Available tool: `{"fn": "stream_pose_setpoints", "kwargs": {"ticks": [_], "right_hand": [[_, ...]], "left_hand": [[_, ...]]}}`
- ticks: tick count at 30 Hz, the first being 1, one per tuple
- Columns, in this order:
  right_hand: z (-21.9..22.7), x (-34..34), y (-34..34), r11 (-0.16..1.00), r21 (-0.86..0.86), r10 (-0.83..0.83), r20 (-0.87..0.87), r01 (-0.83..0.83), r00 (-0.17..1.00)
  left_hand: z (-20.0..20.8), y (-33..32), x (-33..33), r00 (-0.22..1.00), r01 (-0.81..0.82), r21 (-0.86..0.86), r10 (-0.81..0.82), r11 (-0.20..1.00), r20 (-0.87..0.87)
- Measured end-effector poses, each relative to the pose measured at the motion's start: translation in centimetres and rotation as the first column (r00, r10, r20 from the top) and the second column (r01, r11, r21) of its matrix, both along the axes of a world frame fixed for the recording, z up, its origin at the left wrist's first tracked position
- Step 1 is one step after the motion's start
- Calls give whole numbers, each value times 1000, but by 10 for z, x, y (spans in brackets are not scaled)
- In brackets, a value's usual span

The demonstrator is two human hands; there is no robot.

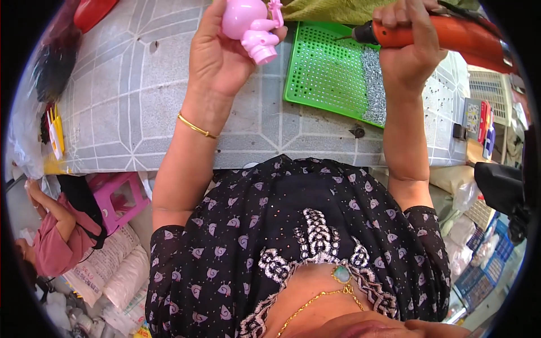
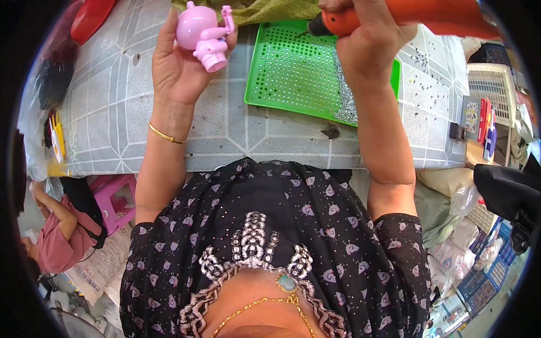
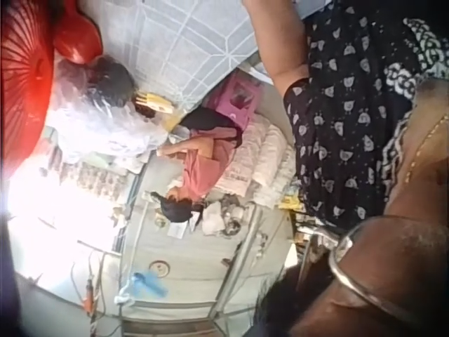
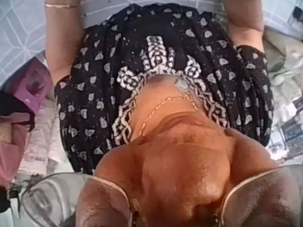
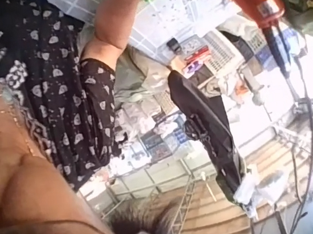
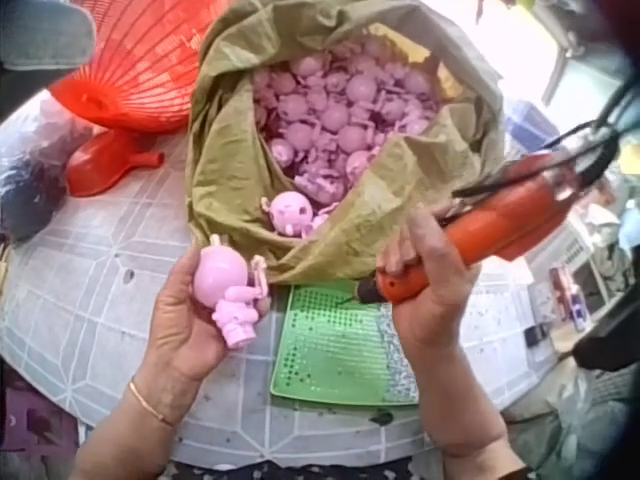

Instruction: Assembling pink toy figures using an electric screwdriver and small screws at a workbench.

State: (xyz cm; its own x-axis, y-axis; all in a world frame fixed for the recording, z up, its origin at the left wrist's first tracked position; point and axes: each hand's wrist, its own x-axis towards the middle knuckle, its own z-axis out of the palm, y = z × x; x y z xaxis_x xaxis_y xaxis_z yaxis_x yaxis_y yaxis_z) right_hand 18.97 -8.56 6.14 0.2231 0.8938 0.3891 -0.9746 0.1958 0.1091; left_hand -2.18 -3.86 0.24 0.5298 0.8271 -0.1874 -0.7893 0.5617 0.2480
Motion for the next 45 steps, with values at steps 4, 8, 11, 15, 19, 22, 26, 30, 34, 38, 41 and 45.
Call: {"fn": "stream_pose_setpoints", "kwargs": {"ticks": [4,8,11,15,19,22,26,30,34,38,41,45], "right_hand": [[3,-12,-4,692,-31,-292,902,721,318],[-7,-12,-1,907,-28,-292,678,420,675],[-4,-14,-5,746,57,-294,922,664,251],[-9,-16,-5,752,81,-292,931,654,220],[-13,-14,-3,744,106,-304,933,660,193],[-13,-15,-2,769,129,-310,932,626,189],[-15,-12,-3,748,118,-307,934,653,183],[-14,-14,-3,759,151,-317,935,633,156],[-14,-15,-3,756,170,-334,931,632,149],[-10,-16,-2,740,75,-301,925,668,230],[-1,-18,-3,706,13,-313,902,708,296],[12,24,-5,874,-11,-273,816,485,510]], "left_hand": [[-1,2,-11,997,28,10,-28,1000,65],[9,3,-7,997,-48,68,44,997,56],[6,11,-15,996,4,209,-24,978,91],[0,15,-21,970,20,-5,-18,1000,242],[3,15,-20,965,31,-54,-15,998,264],[-22,29,-17,758,284,-25,-209,958,618],[-1,15,-21,985,3,-50,6,999,174],[12,10,-17,990,-70,-162,89,984,113],[4,15,-20,980,-15,-87,32,996,195],[-2,14,-18,982,-40,-15,42,999,184],[1,5,-9,991,-52,-54,58,997,122],[5,-4,5,1000,-4,-7,4,1000,8]]}}
